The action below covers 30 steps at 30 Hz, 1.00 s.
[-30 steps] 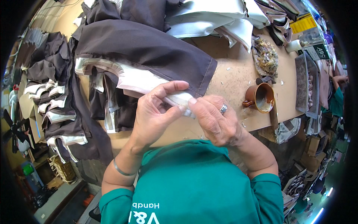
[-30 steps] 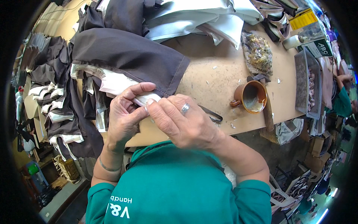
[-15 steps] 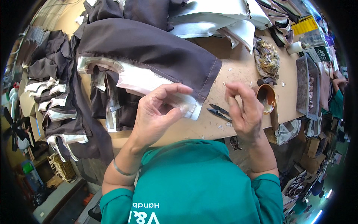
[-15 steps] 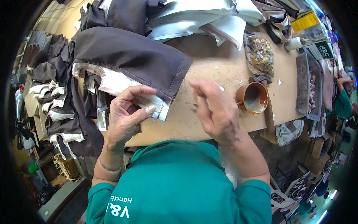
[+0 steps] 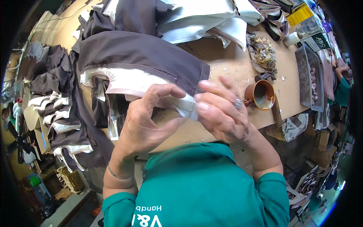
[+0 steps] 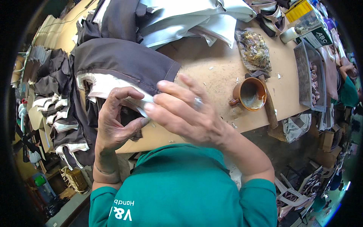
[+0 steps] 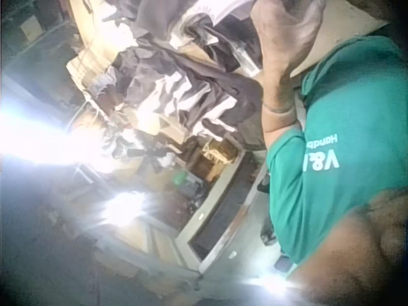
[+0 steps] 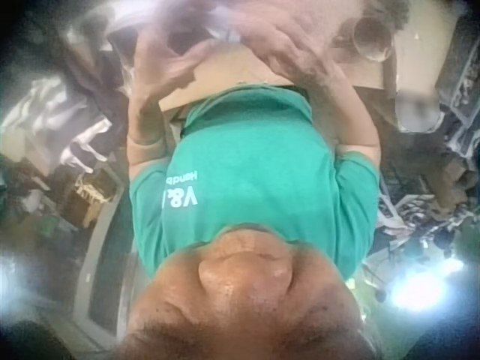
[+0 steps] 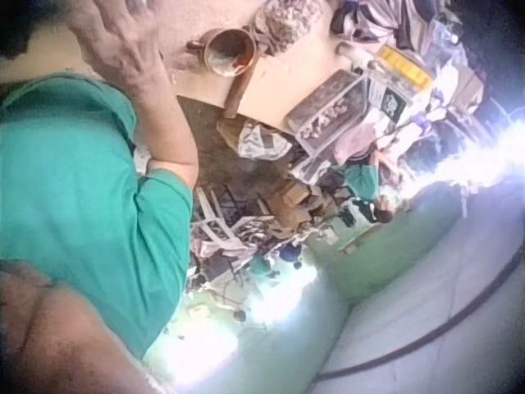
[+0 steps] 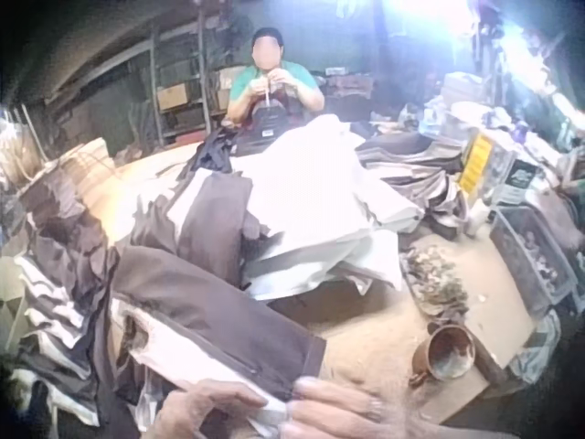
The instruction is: The person handles dark fabric pieces with white lining, folding and aligning the edges by hand. They use a small cutting tool to trim excess material from the fabric edges and continue to adjust and smooth the seams throughout the process.
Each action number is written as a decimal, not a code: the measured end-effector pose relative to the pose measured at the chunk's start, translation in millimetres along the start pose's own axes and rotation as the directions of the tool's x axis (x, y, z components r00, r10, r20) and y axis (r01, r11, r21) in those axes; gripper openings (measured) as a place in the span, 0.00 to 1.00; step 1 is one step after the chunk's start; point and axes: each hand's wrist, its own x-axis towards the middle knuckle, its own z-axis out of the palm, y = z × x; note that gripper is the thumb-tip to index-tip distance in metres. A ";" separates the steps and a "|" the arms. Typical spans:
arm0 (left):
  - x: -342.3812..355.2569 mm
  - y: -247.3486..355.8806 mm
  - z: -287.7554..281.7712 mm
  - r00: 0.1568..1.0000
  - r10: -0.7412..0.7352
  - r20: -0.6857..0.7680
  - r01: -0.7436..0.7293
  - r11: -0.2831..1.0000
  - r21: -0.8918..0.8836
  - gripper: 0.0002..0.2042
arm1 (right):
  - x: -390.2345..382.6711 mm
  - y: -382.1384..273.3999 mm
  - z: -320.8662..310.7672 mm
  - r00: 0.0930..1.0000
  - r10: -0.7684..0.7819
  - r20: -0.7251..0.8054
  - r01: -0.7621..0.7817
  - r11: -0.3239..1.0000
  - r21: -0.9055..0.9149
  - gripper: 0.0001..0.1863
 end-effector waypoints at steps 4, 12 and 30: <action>4.3 7.3 -4.1 0.989 -0.140 0.047 0.147 0.957 -0.248 0.24 | 7.7 3.8 8.5 0.989 0.145 -0.001 -0.141 0.958 0.250 0.27; 14.4 9.6 -14.1 0.994 -0.110 0.018 0.109 0.991 0.073 0.10 | 19.6 -5.4 3.4 0.705 0.609 0.364 -0.665 0.387 0.639 0.31; 28.4 -10.8 -5.5 0.970 -0.224 0.098 0.230 0.971 -0.057 0.10 | 15.5 -0.4 15.7 0.522 0.689 0.503 -0.678 -0.022 0.735 0.26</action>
